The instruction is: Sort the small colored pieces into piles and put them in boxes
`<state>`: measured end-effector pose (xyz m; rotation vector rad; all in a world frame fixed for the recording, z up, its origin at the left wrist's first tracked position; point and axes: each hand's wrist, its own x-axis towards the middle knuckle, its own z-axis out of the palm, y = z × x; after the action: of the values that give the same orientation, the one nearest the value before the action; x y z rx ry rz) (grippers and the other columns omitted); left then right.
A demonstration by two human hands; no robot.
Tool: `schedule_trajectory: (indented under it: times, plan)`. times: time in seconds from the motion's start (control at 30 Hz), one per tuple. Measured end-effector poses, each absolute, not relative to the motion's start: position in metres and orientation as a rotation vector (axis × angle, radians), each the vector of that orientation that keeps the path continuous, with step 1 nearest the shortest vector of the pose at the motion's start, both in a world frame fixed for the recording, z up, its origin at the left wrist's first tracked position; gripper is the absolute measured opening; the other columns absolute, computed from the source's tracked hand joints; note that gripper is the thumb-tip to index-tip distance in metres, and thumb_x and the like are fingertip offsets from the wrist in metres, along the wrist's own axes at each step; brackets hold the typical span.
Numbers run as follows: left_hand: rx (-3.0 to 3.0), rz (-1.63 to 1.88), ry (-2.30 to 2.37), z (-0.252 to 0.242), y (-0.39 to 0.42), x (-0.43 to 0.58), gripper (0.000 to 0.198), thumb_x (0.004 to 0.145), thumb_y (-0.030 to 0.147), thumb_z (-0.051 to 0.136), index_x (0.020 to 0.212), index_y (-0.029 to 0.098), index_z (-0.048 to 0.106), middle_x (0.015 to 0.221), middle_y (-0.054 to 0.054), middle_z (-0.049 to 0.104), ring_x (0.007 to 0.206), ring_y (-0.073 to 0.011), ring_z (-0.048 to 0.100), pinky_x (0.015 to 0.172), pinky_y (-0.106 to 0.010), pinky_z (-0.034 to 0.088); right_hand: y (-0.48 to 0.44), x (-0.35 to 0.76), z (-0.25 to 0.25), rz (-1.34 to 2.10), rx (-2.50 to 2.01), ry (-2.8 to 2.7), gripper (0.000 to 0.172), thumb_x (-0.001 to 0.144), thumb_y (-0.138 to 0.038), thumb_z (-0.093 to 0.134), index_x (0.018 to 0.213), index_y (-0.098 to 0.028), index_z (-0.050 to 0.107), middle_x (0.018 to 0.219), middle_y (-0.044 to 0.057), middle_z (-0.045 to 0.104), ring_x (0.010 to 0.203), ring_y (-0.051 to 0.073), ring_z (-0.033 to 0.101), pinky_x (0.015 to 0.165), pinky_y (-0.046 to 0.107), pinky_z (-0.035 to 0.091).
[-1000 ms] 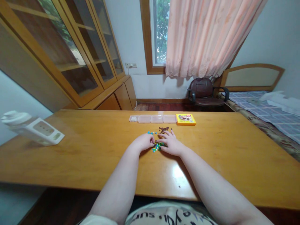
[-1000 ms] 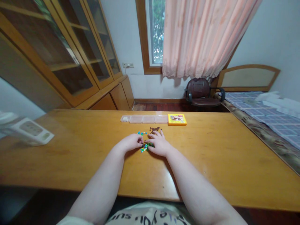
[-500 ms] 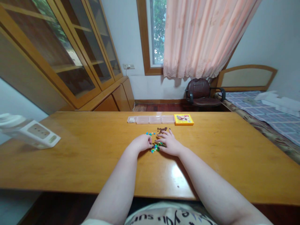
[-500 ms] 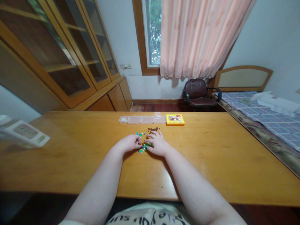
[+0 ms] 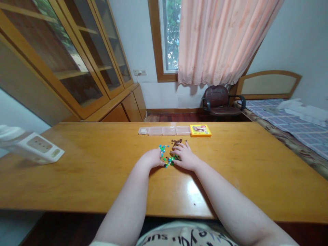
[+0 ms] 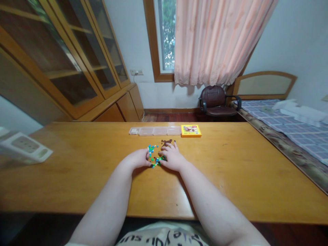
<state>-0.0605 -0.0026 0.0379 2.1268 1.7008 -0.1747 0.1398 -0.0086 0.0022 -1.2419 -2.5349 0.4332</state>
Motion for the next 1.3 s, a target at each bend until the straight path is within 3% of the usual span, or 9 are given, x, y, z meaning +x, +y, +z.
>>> schedule_trajectory:
  times: [0.1,0.3,0.5,0.7,0.83,0.93,1.1,1.3]
  plan:
    - [2.11,-0.243,1.642,0.04,-0.005,-0.061,0.027,0.058,0.035,0.074,0.08,0.021,0.066,0.076,-0.001,0.069,0.068,-0.0187,0.061,0.058,-0.024,0.041,-0.011,0.137,0.003,0.47,-1.189,-2.593,0.054,0.079,-0.054,0.058,0.13,-0.036,0.052,0.142,0.005,0.043,0.135,0.034,0.023,0.108,0.062,0.004]
    - [2.081,-0.352,1.768,0.041,-0.003,-0.058,0.01,0.069,0.027,0.065,0.075,0.02,0.069,0.076,-0.004,0.07,0.069,-0.0191,0.063,0.061,-0.025,0.043,-0.011,0.135,0.0,0.453,-1.227,-2.63,0.055,0.079,-0.062,0.054,0.127,-0.035,0.055,0.146,0.008,0.037,0.137,0.036,0.019,0.106,0.064,0.003]
    - [2.152,-0.272,1.773,0.043,-0.006,-0.056,0.02,0.08,0.027,0.053,0.081,0.018,0.07,0.079,-0.008,0.071,0.074,-0.0198,0.065,0.066,-0.025,0.044,-0.009,0.137,-0.001,0.424,-1.268,-2.584,0.052,0.082,-0.057,0.053,0.127,-0.031,0.055,0.143,0.008,0.041,0.135,0.034,0.023,0.107,0.063,0.006]
    - [2.19,-0.256,1.793,0.037,0.0,-0.054,0.025,0.084,0.028,0.047,0.085,0.016,0.07,0.087,-0.012,0.071,0.077,-0.0212,0.065,0.067,-0.027,0.045,-0.008,0.137,0.0,0.415,-1.24,-2.539,0.036,0.084,-0.049,0.055,0.111,-0.029,0.066,0.131,0.007,0.053,0.132,0.031,0.03,0.108,0.061,0.006]
    - [2.265,-0.055,1.771,0.033,0.004,-0.058,0.019,0.081,0.024,0.052,0.089,0.019,0.069,0.09,-0.009,0.069,0.081,-0.0198,0.063,0.071,-0.026,0.045,-0.008,0.138,0.004,0.423,-1.203,-2.509,0.031,0.084,-0.044,0.056,0.109,-0.028,0.067,0.128,0.007,0.056,0.13,0.029,0.032,0.109,0.058,0.008]
    - [2.365,0.072,1.708,0.033,0.003,-0.061,0.027,0.078,0.015,0.051,0.093,0.024,0.071,0.097,-0.007,0.067,0.09,-0.0187,0.062,0.08,-0.025,0.044,-0.009,0.138,0.004,0.46,-1.179,-2.532,0.035,0.081,-0.041,0.059,0.114,-0.032,0.065,0.132,0.005,0.053,0.131,0.029,0.032,0.109,0.058,0.008]
    - [2.355,-0.018,1.577,0.031,0.002,-0.063,0.032,0.076,0.016,0.054,0.096,0.031,0.073,0.098,-0.005,0.069,0.091,-0.0201,0.062,0.082,-0.027,0.045,-0.008,0.138,0.003,0.478,-1.187,-2.539,0.03,0.081,-0.043,0.058,0.108,-0.033,0.068,0.132,0.003,0.054,0.131,0.03,0.032,0.109,0.058,0.008]
    - [2.307,-0.092,1.632,0.035,0.0,-0.064,0.031,0.073,0.014,0.056,0.092,0.03,0.075,0.098,-0.003,0.071,0.09,-0.0193,0.063,0.081,-0.026,0.045,-0.007,0.139,0.003,0.459,-1.154,-2.509,0.026,0.081,-0.041,0.058,0.102,-0.032,0.071,0.127,0.002,0.058,0.129,0.029,0.034,0.11,0.056,0.008]
